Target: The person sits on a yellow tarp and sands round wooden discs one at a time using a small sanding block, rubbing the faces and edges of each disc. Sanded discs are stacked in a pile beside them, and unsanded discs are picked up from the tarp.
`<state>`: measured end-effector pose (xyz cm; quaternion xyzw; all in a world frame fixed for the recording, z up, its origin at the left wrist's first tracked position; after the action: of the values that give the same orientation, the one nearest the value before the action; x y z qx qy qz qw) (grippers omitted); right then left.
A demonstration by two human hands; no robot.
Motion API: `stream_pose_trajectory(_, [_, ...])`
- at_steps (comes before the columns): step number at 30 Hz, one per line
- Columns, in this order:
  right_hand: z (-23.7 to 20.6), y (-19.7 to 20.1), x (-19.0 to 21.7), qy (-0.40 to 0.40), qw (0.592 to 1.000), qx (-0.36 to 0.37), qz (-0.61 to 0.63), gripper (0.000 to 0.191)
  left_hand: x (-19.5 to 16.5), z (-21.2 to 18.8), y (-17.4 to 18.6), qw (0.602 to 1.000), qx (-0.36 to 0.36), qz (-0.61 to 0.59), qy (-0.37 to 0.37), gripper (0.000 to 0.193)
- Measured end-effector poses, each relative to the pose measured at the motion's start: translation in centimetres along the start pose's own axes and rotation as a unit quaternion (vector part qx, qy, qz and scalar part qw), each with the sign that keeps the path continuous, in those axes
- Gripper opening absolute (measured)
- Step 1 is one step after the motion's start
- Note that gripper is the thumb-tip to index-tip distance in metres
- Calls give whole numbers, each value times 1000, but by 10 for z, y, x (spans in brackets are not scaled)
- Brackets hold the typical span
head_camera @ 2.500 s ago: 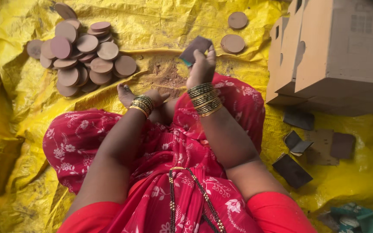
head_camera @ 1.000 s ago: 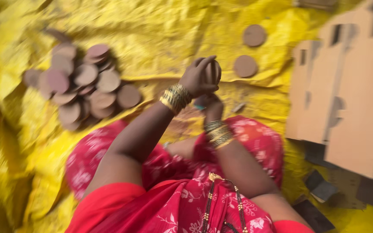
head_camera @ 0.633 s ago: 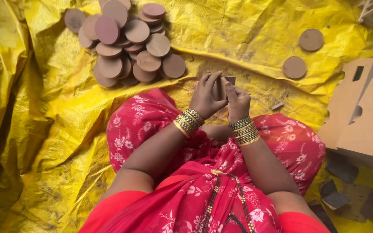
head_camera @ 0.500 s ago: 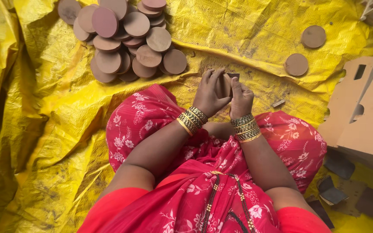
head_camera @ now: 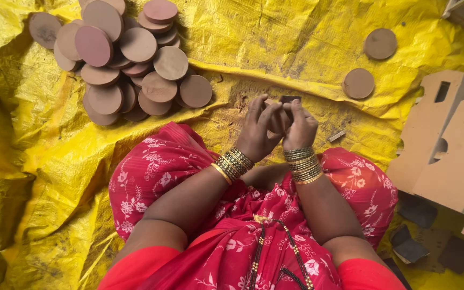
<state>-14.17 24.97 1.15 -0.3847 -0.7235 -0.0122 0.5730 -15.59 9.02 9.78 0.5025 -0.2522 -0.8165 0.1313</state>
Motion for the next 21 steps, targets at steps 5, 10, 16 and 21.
stream_pose_trajectory(5, [1,-3,17,29,995,20,-91,32,24,3,6,989,-6,-123,77,100])
stream_pose_trajectory(10, [-23,-30,37,116,963,111,-217,29,40,4,8,975,-1,-178,135,101])
stream_pose_trajectory(16, [-25,-35,36,118,965,141,-186,26,37,0,3,977,20,-181,111,99])
stream_pose_trajectory(21, [-14,-16,43,84,982,80,-148,26,58,-1,-9,876,21,-439,198,97])
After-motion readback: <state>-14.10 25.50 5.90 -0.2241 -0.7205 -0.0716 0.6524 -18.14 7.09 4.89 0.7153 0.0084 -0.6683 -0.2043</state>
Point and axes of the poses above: each hand's wrist, its own z-axis towards the middle knuckle, its own y-axis out of the back of the hand, x = y × z, the point moved 10 cm from there along z, towards the middle knuckle, and after that the axes turned 4 degrees about z, right-handed, at the moved point
